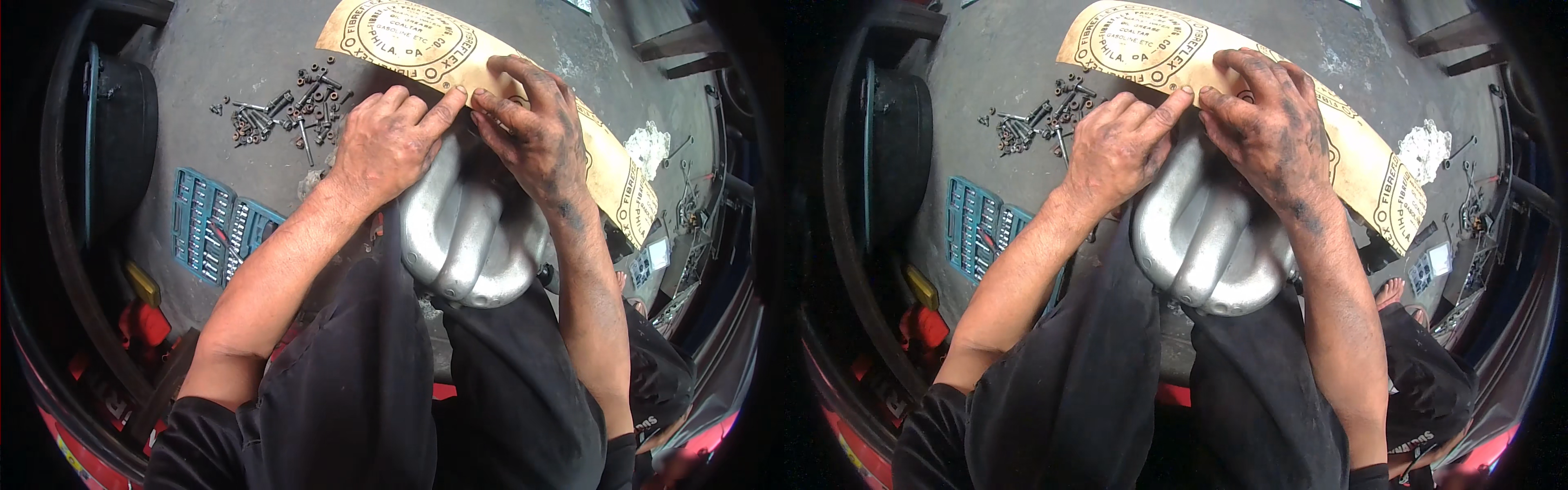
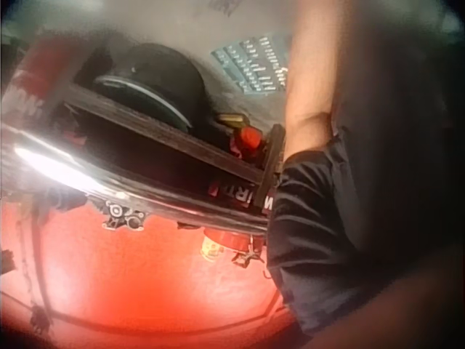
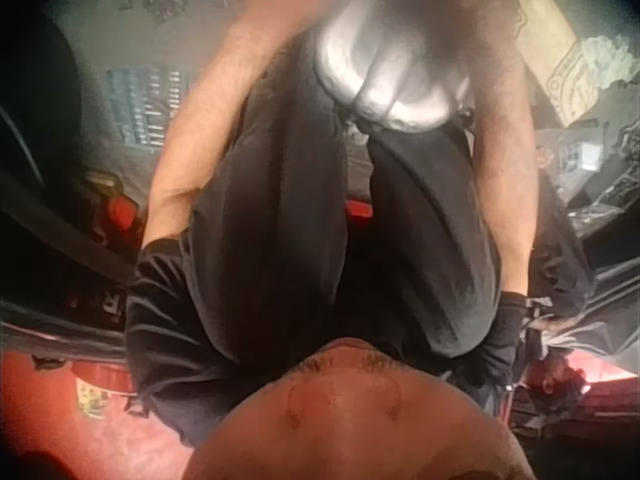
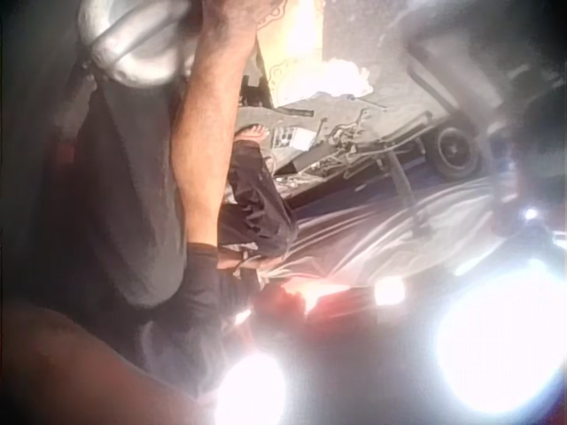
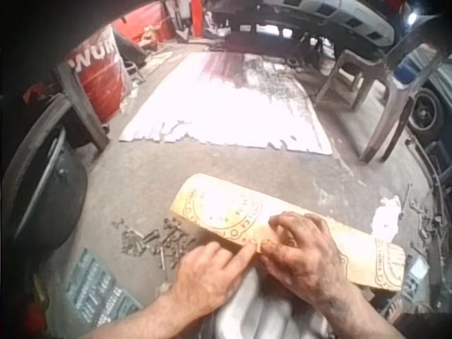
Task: The person places a gasket sheet onto an intake manifold, aligns it with the mounting holes, and uses a small tool to press the edges of the sheet against the metal to create an outline for cutting.
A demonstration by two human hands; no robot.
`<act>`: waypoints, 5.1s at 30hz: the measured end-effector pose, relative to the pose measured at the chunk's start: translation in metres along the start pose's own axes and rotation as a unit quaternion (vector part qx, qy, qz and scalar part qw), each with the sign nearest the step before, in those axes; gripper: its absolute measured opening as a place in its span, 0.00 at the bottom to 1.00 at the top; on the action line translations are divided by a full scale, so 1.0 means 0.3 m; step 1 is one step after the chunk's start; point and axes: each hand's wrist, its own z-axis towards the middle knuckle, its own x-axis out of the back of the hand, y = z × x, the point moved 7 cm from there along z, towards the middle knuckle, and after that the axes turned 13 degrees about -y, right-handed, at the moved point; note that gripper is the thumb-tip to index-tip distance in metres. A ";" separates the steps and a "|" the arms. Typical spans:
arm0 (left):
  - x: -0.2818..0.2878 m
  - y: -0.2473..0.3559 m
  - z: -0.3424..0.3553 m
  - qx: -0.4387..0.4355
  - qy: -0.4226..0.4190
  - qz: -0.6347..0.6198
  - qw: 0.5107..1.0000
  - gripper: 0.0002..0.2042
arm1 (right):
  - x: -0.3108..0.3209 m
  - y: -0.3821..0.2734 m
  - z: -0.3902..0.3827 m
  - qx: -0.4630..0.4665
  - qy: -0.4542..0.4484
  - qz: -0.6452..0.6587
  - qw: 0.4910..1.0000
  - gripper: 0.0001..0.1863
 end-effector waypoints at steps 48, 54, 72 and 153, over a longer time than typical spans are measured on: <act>-0.012 -0.024 0.058 0.123 -0.015 -0.258 0.958 0.15 | 0.354 0.021 -0.065 -0.062 -0.246 -0.059 0.966 0.11; 0.014 -0.017 0.083 0.019 0.105 -0.166 0.980 0.11 | 0.384 0.049 -0.092 -0.054 -0.198 -0.094 0.974 0.06; 0.028 0.007 0.052 -0.102 0.078 0.007 0.992 0.18 | 0.284 0.176 -0.574 -0.104 -0.015 -0.207 0.973 0.22; 0.517 0.080 0.623 -0.060 0.160 -0.175 0.970 0.13 | 0.450 0.337 0.119 -0.231 0.090 0.610 0.753 0.17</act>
